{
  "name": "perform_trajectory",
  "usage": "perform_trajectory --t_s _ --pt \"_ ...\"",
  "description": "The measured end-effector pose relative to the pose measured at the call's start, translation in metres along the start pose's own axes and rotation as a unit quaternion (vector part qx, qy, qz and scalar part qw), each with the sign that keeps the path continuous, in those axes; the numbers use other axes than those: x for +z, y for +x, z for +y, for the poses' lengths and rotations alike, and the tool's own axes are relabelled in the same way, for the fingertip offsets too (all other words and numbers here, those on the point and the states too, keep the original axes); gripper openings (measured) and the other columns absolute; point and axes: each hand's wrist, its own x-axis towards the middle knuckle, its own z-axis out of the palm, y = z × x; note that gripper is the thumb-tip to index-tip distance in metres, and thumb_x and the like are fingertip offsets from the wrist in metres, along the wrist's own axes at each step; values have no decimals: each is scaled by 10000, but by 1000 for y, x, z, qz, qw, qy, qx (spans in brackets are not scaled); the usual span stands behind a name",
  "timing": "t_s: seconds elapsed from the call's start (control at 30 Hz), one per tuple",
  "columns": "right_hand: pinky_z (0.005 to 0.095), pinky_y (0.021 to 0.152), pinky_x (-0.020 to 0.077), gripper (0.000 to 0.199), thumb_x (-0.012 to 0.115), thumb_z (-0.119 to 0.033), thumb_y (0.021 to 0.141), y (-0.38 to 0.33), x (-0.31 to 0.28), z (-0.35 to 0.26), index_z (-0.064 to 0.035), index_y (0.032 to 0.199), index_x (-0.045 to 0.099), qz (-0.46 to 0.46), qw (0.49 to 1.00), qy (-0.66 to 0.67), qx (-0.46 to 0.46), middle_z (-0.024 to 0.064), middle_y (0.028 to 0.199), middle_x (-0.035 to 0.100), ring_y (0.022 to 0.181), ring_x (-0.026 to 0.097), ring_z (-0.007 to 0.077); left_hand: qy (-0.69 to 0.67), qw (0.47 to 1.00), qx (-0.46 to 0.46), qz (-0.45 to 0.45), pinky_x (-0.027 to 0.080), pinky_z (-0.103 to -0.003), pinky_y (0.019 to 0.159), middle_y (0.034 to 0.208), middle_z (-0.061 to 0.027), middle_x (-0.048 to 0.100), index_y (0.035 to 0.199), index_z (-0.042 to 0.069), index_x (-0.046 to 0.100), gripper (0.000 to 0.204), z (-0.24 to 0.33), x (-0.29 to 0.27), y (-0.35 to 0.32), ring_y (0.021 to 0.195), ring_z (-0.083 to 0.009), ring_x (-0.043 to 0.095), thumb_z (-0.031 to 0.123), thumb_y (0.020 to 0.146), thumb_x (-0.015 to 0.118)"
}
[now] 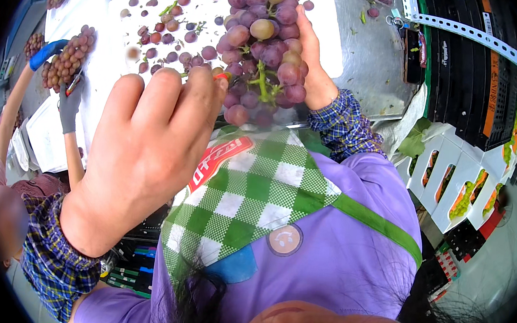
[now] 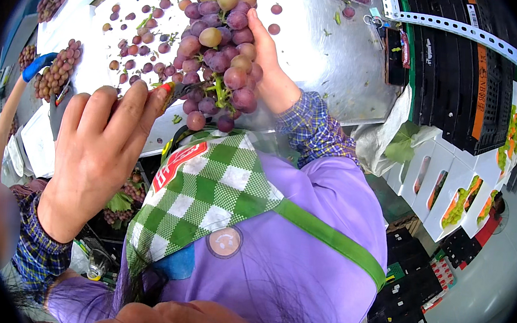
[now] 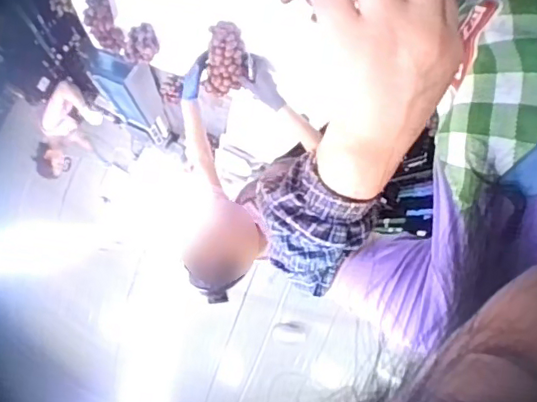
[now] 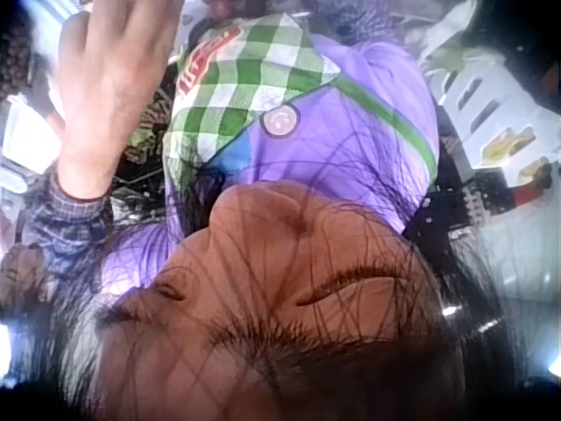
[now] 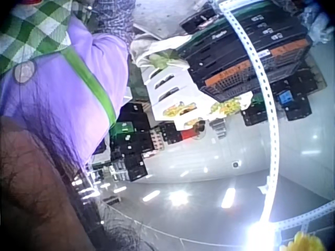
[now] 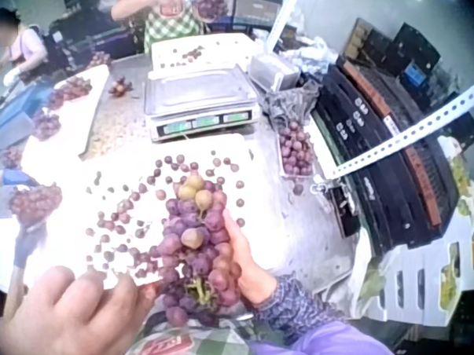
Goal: The person holds a bunch of grapes and uses shears to trim the stems and remove individual grapes over a metal tray.
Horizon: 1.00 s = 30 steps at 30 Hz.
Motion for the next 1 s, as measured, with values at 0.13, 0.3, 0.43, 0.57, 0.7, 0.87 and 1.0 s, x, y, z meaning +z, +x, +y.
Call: perform_trajectory --t_s 0.13,0.3,0.43,0.57,0.7,0.87,1.0 --pt "477 1001 469 687 285 -584 974 1 0 2 -85 1444 335 -2 1000 5 -4 114 1381 484 1199 543 286 -18 999 -25 11 426 -326 702 1109 -80 572 1192 6 623 496 3 2 -5 862 -211 529 76 702 622" --pt "458 1015 462 674 310 -571 975 14 -31 11 -78 1432 351 -49 998 47 17 137 1345 507 1183 559 276 -14 997 -47 58 399 -303 617 982 -58 569 1113 8 654 391 4 10 -6 786 -187 496 97 734 611" --pt "438 1022 459 663 341 -560 974 17 -36 14 -71 1422 367 -18 999 47 18 144 1331 516 1175 566 270 -94 989 -118 11 460 -331 638 932 -77 572 1134 8 632 418 0 11 -10 779 -216 531 84 723 629" --pt "429 1020 463 662 358 -561 971 18 -28 18 -73 1417 374 21 999 -16 -31 142 1323 522 1173 569 272 -171 968 -178 -47 507 -357 627 836 -102 584 1114 -4 626 404 3 13 -11 732 -256 590 149 748 700" --pt "424 1002 481 656 359 -561 971 17 -26 17 -73 1408 385 40 999 -4 -7 142 1314 529 1161 578 269 -197 951 -210 -110 517 -410 655 870 -141 618 1146 21 614 390 6 9 -7 720 -317 633 143 787 702" --pt "422 983 497 647 356 -557 972 18 -25 16 -73 1400 395 44 999 -14 9 144 1312 531 1153 584 268 -245 930 -231 -145 512 -426 652 807 -158 621 1093 31 644 332 -9 7 -3 691 -344 628 173 797 693" --pt "419 975 503 633 349 -546 979 22 -32 23 -75 1398 399 21 1000 -3 21 142 1304 538 1150 585 262 -238 932 -227 -155 507 -421 641 820 -157 624 1103 37 642 337 -10 7 -5 683 -335 625 181 803 692"
